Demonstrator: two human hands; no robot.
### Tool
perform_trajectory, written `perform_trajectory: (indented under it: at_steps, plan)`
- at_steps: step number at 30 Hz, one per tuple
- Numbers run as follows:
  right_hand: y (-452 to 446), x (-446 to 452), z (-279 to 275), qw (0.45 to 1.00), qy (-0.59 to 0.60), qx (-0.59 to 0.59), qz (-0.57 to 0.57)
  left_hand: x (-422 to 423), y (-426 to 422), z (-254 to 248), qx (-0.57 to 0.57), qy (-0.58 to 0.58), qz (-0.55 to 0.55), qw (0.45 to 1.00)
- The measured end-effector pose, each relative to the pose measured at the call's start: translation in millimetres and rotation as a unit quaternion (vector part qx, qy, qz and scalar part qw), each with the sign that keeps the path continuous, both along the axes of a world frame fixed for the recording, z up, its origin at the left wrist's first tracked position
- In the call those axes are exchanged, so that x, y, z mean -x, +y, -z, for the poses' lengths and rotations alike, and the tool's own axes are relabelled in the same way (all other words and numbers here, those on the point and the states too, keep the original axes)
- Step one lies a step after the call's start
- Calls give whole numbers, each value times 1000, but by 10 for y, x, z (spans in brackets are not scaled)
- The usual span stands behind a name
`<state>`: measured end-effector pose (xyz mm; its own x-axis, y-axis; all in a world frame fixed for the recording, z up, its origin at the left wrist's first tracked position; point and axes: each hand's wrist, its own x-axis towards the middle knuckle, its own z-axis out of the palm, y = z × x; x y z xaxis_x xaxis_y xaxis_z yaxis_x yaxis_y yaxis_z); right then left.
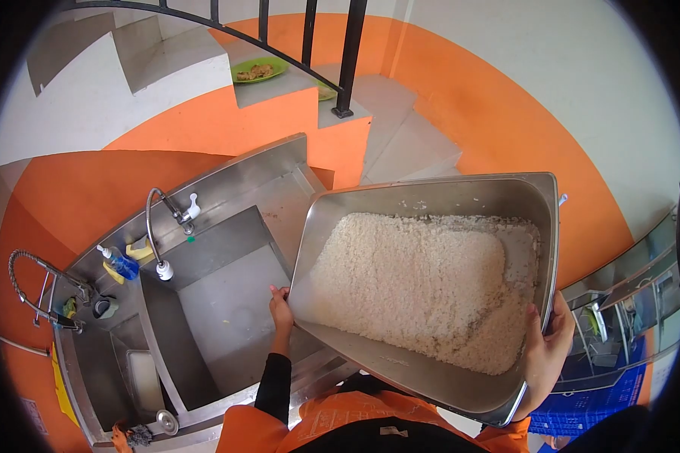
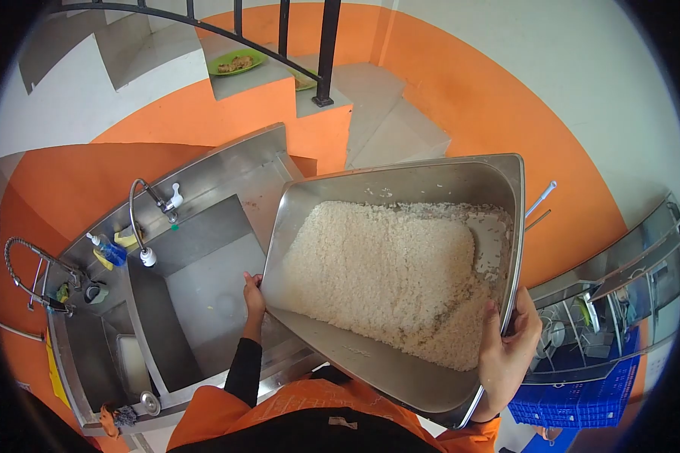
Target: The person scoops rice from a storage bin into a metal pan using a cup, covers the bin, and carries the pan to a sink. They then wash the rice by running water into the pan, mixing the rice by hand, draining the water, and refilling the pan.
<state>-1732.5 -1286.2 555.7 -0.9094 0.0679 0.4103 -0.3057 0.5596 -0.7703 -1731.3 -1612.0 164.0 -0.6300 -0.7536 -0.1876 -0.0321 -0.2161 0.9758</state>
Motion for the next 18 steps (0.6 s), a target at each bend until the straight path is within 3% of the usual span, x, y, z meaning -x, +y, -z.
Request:
perform_trajectory:
  at_steps: [18]
  plan:
    - [16,-27,-7,1000,5,11,-11,-36,32,-60,-5,-6,2,1000]
